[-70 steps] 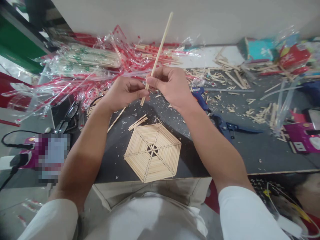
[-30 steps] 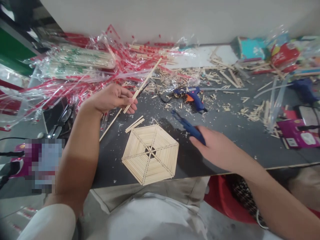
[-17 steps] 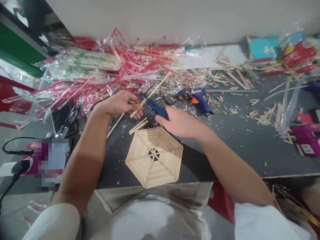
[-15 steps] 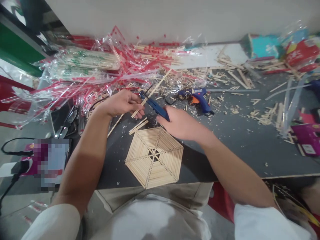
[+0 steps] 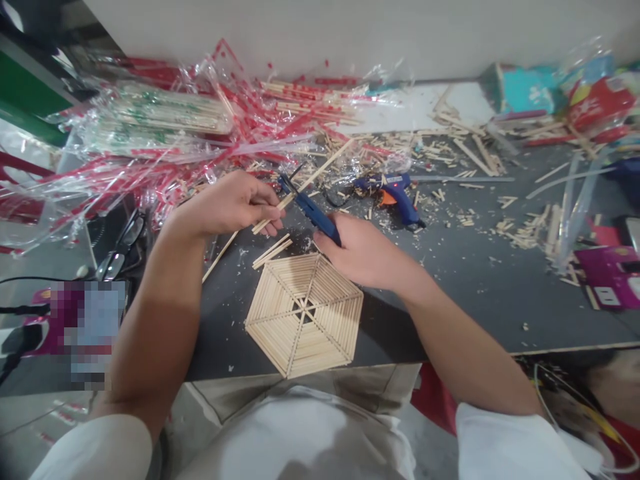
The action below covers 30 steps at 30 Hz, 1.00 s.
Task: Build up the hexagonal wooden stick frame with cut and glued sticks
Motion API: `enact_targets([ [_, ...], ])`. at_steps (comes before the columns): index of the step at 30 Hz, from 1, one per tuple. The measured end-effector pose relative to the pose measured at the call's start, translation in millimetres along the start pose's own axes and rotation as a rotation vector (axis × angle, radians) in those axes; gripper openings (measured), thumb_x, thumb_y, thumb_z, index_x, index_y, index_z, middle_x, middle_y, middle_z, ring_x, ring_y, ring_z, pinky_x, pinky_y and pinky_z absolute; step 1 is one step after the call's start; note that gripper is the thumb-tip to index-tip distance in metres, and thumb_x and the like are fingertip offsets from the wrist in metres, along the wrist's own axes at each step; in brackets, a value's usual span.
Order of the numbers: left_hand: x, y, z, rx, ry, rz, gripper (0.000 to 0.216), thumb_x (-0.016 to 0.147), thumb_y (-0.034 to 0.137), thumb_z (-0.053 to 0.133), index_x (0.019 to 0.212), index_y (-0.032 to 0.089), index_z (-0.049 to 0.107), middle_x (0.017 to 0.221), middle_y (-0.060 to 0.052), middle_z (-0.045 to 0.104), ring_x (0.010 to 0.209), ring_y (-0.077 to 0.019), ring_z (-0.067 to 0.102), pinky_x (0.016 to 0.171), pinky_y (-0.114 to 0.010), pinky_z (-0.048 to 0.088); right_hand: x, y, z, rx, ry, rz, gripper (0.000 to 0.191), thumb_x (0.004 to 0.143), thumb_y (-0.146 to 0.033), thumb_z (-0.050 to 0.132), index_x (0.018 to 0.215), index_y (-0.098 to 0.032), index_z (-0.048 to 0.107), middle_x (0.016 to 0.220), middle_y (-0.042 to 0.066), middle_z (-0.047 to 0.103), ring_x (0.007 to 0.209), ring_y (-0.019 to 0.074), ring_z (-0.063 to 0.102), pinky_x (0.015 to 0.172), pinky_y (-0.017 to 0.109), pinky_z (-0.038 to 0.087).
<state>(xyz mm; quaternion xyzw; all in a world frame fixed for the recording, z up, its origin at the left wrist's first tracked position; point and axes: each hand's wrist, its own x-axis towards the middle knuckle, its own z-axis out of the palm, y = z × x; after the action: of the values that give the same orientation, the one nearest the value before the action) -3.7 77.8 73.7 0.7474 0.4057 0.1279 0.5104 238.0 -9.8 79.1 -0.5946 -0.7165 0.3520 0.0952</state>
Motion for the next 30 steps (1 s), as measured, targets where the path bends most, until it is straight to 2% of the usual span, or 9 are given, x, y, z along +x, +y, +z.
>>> enact_targets([
  [6,-4.1,9.5,-2.0,0.072,0.000,-0.071,0.020,0.093,0.022,0.071,0.075,0.016,0.073,0.076,-0.004,0.078,0.073,-0.0181,0.078,0.077,-0.032,0.063,0.4,0.6,5.4,-0.075,0.027,-0.049,0.038,0.100,-0.057,0.039,0.083,-0.024,0.049,0.085,0.010,0.067,0.080,0.0263,0.064,0.073,0.038,0.043],
  [11,-4.9,9.8,-2.0,0.078,0.012,-0.083,0.017,0.092,0.020,0.070,0.076,0.016,0.073,0.073,-0.004,0.077,0.071,-0.0173,0.078,0.074,-0.029,0.062,5.7,2.9,12.1,-0.111,0.040,0.090,0.054,0.100,-0.075,0.036,0.082,-0.025,0.049,0.077,0.009,0.066,0.071,0.0256,0.060,0.069,0.037,0.040],
  [14,-3.8,7.1,-1.0,0.096,0.032,-0.088,0.018,0.091,0.022,0.070,0.073,0.017,0.073,0.071,-0.004,0.077,0.070,-0.0181,0.077,0.072,-0.030,0.062,10.0,7.8,18.5,-0.159,0.082,0.125,0.061,0.101,-0.080,0.031,0.078,-0.026,0.048,0.074,0.010,0.064,0.068,0.0247,0.057,0.067,0.037,0.037],
  [18,-0.2,-2.1,-1.9,0.049,-0.007,-0.067,0.020,0.090,0.029,0.072,0.075,0.017,0.073,0.072,-0.004,0.076,0.072,-0.0189,0.077,0.072,-0.031,0.062,13.4,13.1,24.6,-0.165,0.130,0.074,0.065,0.106,-0.077,0.019,0.075,-0.026,0.046,0.075,0.011,0.065,0.070,0.0248,0.058,0.067,0.037,0.035],
  [24,1.2,-4.2,-3.1,-0.008,-0.040,-0.137,0.021,0.090,0.031,0.075,0.076,0.015,0.074,0.075,-0.005,0.076,0.078,-0.0216,0.079,0.078,-0.034,0.063,14.2,13.3,29.7,-0.216,0.158,0.051,0.062,0.109,-0.071,0.020,0.072,-0.027,0.043,0.072,0.012,0.065,0.068,0.0247,0.060,0.067,0.036,0.034],
  [30,-9.0,7.6,-7.7,0.025,0.016,-0.144,0.017,0.089,0.029,0.074,0.078,0.016,0.076,0.077,-0.004,0.077,0.079,-0.0219,0.079,0.077,-0.034,0.063,16.9,15.2,33.8,-0.292,0.277,0.056,0.064,0.111,-0.065,0.020,0.080,-0.023,0.057,0.076,0.014,0.069,0.071,0.0266,0.064,0.066,0.036,0.033],
])
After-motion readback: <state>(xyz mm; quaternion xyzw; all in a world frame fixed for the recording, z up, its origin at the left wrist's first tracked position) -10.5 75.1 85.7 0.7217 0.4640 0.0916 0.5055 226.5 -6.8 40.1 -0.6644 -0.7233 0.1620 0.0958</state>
